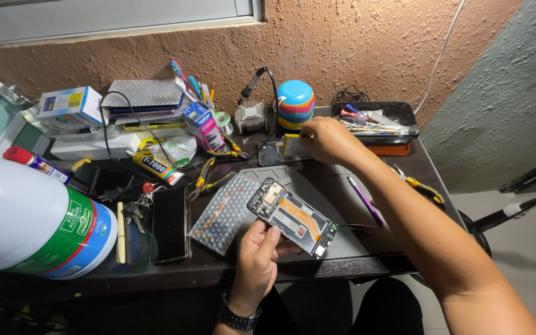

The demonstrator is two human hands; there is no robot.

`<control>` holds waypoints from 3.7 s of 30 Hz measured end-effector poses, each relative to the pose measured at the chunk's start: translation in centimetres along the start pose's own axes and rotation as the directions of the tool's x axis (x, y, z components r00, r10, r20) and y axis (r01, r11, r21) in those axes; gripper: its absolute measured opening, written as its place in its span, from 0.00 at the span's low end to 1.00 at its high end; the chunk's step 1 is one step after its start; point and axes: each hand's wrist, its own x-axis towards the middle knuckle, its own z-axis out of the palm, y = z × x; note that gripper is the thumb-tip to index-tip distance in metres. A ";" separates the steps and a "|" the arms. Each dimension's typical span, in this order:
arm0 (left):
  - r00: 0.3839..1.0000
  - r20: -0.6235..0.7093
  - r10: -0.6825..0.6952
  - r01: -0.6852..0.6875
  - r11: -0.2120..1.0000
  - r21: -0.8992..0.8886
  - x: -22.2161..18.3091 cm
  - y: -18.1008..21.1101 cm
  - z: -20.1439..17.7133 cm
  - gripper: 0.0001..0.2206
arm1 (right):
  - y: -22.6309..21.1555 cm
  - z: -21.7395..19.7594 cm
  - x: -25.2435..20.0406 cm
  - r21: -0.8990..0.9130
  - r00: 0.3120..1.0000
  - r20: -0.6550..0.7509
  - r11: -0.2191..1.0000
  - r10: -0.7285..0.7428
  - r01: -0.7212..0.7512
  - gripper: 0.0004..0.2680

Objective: Applying adhesive tape and installing a battery into a smartphone frame during repair.

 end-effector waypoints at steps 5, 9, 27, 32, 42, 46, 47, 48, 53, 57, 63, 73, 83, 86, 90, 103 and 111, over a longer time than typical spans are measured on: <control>1.000 0.003 0.004 -0.004 1.000 -0.008 0.0 -0.2 -0.1 0.15 | -1.1 -1.0 -1.4 0.152 0.985 -0.003 0.974 0.173 -0.171 0.08; 1.000 0.018 0.007 -0.007 1.000 0.026 0.0 0.1 0.0 0.16 | -0.5 -1.5 -2.6 0.432 0.943 -0.253 0.897 0.217 -0.090 0.03; 0.983 -0.102 0.153 -0.163 0.982 -0.095 1.5 -4.7 -0.9 0.17 | -8.2 -4.0 -19.1 0.997 0.953 0.072 0.003 0.293 -0.076 0.18; 0.979 -0.099 0.180 -0.187 0.980 -0.064 1.0 -3.5 -0.2 0.16 | -11.7 -3.1 -20.1 0.973 0.981 0.064 0.208 0.185 -0.103 0.27; 0.972 -0.020 0.234 -0.220 0.938 0.268 2.3 -7.5 -4.2 0.15 | -15.8 -1.9 -19.8 0.789 0.921 0.228 0.494 0.314 -0.364 0.15; 0.974 -0.041 0.225 -0.212 0.956 0.203 0.2 -2.3 0.0 0.14 | -14.7 -0.8 -18.7 0.775 0.931 0.154 0.545 0.330 -0.321 0.12; 0.973 -0.035 0.228 -0.218 0.959 0.178 0.0 -1.8 0.1 0.16 | -14.2 -0.5 -18.3 0.772 0.944 0.106 0.573 0.313 -0.277 0.12; 0.972 -0.030 0.231 -0.224 0.962 0.154 -0.1 -1.3 0.2 0.18 | -13.6 -0.2 -17.9 0.766 0.954 0.059 0.599 0.294 -0.232 0.12; 0.972 -0.027 0.234 -0.230 0.966 0.115 0.3 -2.5 -0.3 0.18 | -13.3 -0.4 -17.2 0.750 0.962 0.016 0.634 0.271 -0.191 0.12; 0.973 -0.009 0.230 -0.228 0.968 0.100 0.3 -2.2 -0.2 0.19 | -12.4 0.2 -17.2 0.761 0.959 -0.024 0.628 0.282 -0.165 0.12; 0.971 -0.016 0.237 -0.234 0.966 0.106 0.3 -2.8 -0.4 0.18 | -13.7 0.9 -17.9 0.736 0.941 -0.165 0.672 0.294 -0.081 0.10; 0.968 0.000 0.250 -0.248 0.960 0.128 0.2 -2.8 -0.5 0.17 | -13.5 1.4 -18.2 0.813 0.921 -0.200 0.581 0.334 -0.034 0.08; 0.974 0.001 0.226 -0.224 0.967 0.119 0.3 -2.6 -0.3 0.17 | -13.6 1.3 -18.0 0.878 0.917 -0.171 0.477 0.361 -0.024 0.06; 0.977 0.003 0.213 -0.212 0.972 0.104 0.4 -2.7 -0.4 0.17 | -14.1 1.1 -18.0 0.889 0.919 -0.172 0.457 0.356 -0.011 0.06; 0.976 -0.002 0.217 -0.216 0.971 0.102 0.3 -2.7 -0.5 0.17 | -13.6 1.5 -18.0 0.896 0.930 -0.166 0.443 0.328 0.003 0.07; 0.968 0.006 0.252 -0.249 0.952 0.178 0.1 -2.2 -0.1 0.18 | -12.1 2.5 -18.2 0.852 0.917 -0.215 0.524 0.335 0.009 0.08; 0.973 -0.007 0.230 -0.227 0.965 0.135 0.2 -2.6 -0.4 0.19 | -12.2 2.7 -18.0 0.877 0.914 -0.238 0.478 0.328 0.057 0.08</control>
